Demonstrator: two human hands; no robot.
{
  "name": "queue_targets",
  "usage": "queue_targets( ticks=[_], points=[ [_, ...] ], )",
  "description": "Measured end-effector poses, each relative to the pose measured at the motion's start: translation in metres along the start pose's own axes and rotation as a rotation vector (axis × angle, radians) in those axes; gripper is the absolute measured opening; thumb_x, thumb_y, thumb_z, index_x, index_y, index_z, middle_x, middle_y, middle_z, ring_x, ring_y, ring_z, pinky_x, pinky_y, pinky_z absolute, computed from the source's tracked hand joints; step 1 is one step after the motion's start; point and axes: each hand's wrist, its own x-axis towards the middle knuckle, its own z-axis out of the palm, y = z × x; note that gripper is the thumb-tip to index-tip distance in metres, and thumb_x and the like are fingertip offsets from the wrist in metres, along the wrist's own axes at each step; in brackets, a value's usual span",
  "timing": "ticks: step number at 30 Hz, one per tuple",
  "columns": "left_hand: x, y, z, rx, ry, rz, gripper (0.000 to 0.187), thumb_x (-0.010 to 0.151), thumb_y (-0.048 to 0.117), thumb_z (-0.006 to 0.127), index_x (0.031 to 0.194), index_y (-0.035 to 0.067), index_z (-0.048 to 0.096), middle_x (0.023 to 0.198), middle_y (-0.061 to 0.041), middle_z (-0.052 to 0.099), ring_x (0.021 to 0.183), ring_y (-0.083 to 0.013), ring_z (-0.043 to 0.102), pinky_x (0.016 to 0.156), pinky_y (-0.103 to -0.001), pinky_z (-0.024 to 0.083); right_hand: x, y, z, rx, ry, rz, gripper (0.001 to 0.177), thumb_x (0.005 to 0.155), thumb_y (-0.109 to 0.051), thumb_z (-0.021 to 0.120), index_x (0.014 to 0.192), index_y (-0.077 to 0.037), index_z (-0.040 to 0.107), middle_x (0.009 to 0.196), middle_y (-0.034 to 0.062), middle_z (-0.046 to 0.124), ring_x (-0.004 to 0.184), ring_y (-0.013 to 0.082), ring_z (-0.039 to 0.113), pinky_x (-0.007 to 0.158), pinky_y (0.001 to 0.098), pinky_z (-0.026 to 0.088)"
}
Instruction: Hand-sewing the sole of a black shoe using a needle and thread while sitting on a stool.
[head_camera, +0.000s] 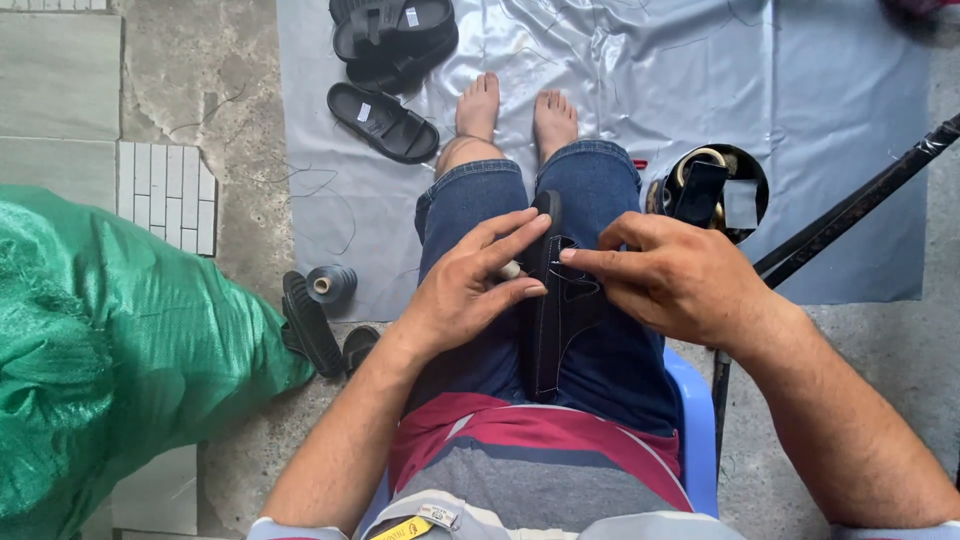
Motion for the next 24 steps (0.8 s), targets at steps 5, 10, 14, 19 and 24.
queue_targets(
  ticks=[5, 10, 14, 19, 24],
  points=[
    [0.002, -0.002, 0.001, -0.017, -0.001, -0.013, 0.053, 0.086, 0.018, 0.063, 0.132, 0.025, 0.039, 0.137, -0.011, 0.041, 0.085, -0.0078, 0.062, 0.089, -0.022, 0.05, 0.0, 0.002, 0.003, -0.01, 0.006, 0.019, 0.039, 0.083, -0.015, 0.057, 0.119, -0.03, 0.057, 0.094, 0.001, 0.056, 0.075, 0.0162, 0.058, 0.041, 0.03, 0.044],
    [0.003, -0.004, 0.002, -0.016, -0.002, 0.022, 0.053, 0.087, 0.018, 0.063, 0.133, 0.024, 0.038, 0.138, -0.013, 0.041, 0.103, -0.0129, 0.057, 0.092, -0.023, 0.05, -0.002, 0.006, 0.004, 0.022, -0.011, 0.024, 0.041, 0.083, -0.014, 0.056, 0.12, -0.029, 0.055, 0.094, 0.0009, 0.055, 0.074, 0.0159, 0.058, 0.041, 0.0294, 0.045],
    [0.005, -0.005, 0.004, -0.016, -0.003, -0.022, 0.052, 0.085, 0.021, 0.064, 0.132, 0.022, 0.041, 0.137, -0.012, 0.04, 0.107, -0.0117, 0.056, 0.088, -0.021, 0.051, -0.003, 0.006, 0.006, 0.01, 0.017, 0.034, 0.041, 0.082, -0.013, 0.057, 0.119, -0.03, 0.056, 0.092, 0.0012, 0.055, 0.074, 0.0167, 0.058, 0.044, 0.03, 0.045],
    [0.014, -0.005, 0.014, 0.011, 0.028, -0.091, 0.052, 0.082, 0.025, 0.067, 0.129, 0.029, 0.044, 0.133, -0.007, 0.042, 0.069, -0.0042, 0.06, 0.091, -0.023, 0.047, 0.0, -0.003, -0.005, -0.271, -0.043, 0.032, 0.034, 0.083, -0.023, 0.058, 0.116, -0.029, 0.058, 0.089, -0.0016, 0.054, 0.067, 0.0194, 0.054, 0.048, 0.0305, 0.046],
    [0.018, -0.008, 0.026, 0.082, 0.062, -0.139, 0.053, 0.081, 0.032, 0.068, 0.128, 0.034, 0.044, 0.127, -0.005, 0.044, 0.064, -0.0046, 0.063, 0.083, -0.023, 0.052, -0.01, 0.018, 0.008, -0.266, -0.053, 0.029, 0.04, 0.08, -0.02, 0.059, 0.118, -0.031, 0.055, 0.092, -0.0025, 0.055, 0.069, 0.0189, 0.056, 0.042, 0.0315, 0.044]
  ],
)
